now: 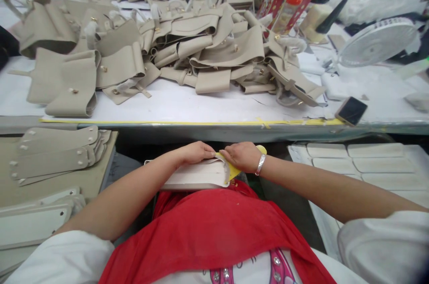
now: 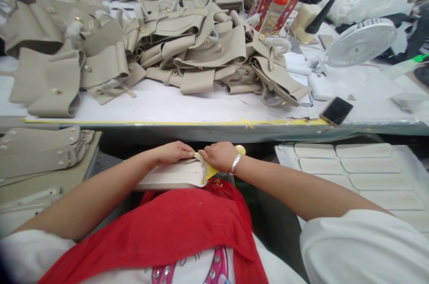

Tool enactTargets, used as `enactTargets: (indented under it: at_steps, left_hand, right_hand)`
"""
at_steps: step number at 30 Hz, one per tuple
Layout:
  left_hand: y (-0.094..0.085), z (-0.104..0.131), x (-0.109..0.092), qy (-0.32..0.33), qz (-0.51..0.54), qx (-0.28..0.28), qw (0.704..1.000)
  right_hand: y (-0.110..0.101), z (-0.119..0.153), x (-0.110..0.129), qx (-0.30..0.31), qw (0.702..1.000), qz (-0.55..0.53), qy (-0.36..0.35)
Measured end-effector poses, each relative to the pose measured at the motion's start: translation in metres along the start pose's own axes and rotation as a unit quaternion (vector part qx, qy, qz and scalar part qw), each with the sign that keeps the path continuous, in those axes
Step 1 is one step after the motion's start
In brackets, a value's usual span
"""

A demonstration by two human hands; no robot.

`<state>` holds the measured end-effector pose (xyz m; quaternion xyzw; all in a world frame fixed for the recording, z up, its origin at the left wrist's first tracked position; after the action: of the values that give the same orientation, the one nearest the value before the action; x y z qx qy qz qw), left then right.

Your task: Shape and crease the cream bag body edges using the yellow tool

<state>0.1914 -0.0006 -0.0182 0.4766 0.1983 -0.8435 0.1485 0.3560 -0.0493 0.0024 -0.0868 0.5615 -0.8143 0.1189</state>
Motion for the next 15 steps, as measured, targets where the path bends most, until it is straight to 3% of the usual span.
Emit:
enactTargets:
  at_steps: [4, 15]
  left_hand:
    - [-0.001, 0.005, 0.0, -0.025, 0.058, 0.023, 0.998]
    - [0.001, 0.017, 0.002, 0.036, -0.114, 0.021, 0.993]
  right_hand:
    - [0.002, 0.0, 0.0, 0.005, 1.0, 0.003, -0.024]
    - [0.004, -0.005, 0.001, -0.003, 0.997, 0.006, -0.078]
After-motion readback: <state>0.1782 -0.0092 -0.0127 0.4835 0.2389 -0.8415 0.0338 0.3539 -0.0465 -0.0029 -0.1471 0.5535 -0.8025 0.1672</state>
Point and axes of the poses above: each hand's wrist, its own z-axis away from the middle knuckle, its own y-axis out of the palm, x = y × z, the point moved 2 cm from there along -z, towards the middle knuckle, and after that the axes turned 5 degrees about y, right-handed, at the moved point
